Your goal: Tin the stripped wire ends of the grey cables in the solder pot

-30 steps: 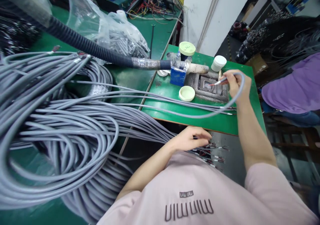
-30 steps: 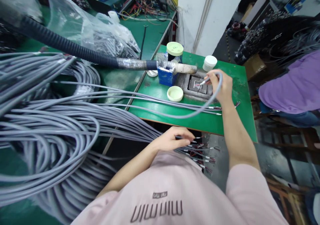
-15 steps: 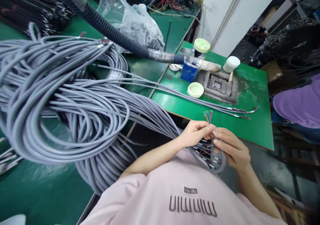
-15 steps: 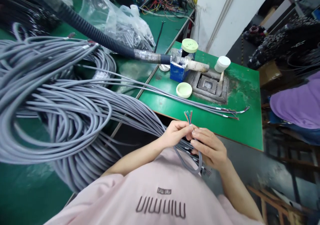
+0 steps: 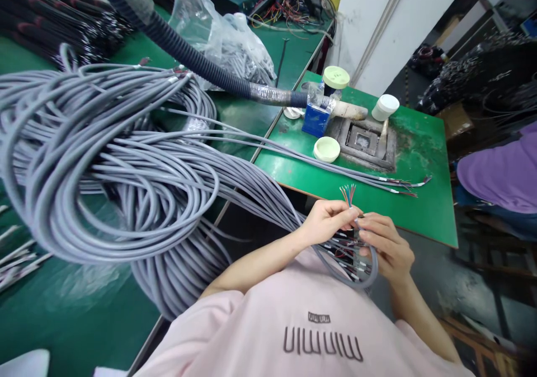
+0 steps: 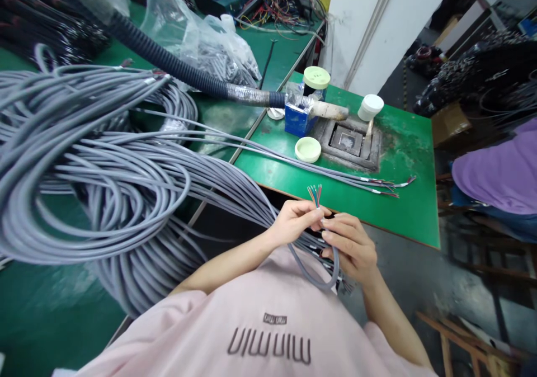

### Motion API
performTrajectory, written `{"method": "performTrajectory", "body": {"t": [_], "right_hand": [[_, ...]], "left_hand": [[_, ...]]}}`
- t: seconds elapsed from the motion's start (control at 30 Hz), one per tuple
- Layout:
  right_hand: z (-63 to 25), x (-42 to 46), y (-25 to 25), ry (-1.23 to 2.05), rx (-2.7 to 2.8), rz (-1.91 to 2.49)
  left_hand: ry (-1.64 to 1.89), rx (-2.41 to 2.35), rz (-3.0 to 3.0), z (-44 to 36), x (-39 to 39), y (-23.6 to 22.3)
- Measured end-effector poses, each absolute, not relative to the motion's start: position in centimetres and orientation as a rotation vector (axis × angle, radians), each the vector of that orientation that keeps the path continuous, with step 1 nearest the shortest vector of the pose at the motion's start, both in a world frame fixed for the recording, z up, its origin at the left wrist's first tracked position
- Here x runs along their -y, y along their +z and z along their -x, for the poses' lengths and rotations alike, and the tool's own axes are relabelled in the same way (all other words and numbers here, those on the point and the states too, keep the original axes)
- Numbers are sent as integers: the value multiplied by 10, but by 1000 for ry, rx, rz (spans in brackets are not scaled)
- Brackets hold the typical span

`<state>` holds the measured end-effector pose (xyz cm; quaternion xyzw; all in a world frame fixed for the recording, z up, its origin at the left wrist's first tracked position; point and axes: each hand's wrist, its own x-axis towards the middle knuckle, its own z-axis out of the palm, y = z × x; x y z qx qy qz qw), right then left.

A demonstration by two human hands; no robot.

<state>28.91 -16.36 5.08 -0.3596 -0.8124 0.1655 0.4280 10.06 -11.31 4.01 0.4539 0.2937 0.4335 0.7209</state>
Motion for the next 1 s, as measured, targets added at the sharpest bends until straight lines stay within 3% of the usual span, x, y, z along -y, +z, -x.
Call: {"method": "performTrajectory", "body": {"t": [0.47,0.67,0.87,1.0], "right_hand": [[-281,161,55,442,2011,763],[-285,166,55,405,2125,846],[-352,209,36,231,2374,1425],[-400,250,17,365,2422,2015]], "left_hand": [[974,-628,-971,-97,111,39],[952,-649,-1246,-100,109,30],[907,-772,-1967,-104,83,9],[948,-1037,-2368,-105,50,1]]}}
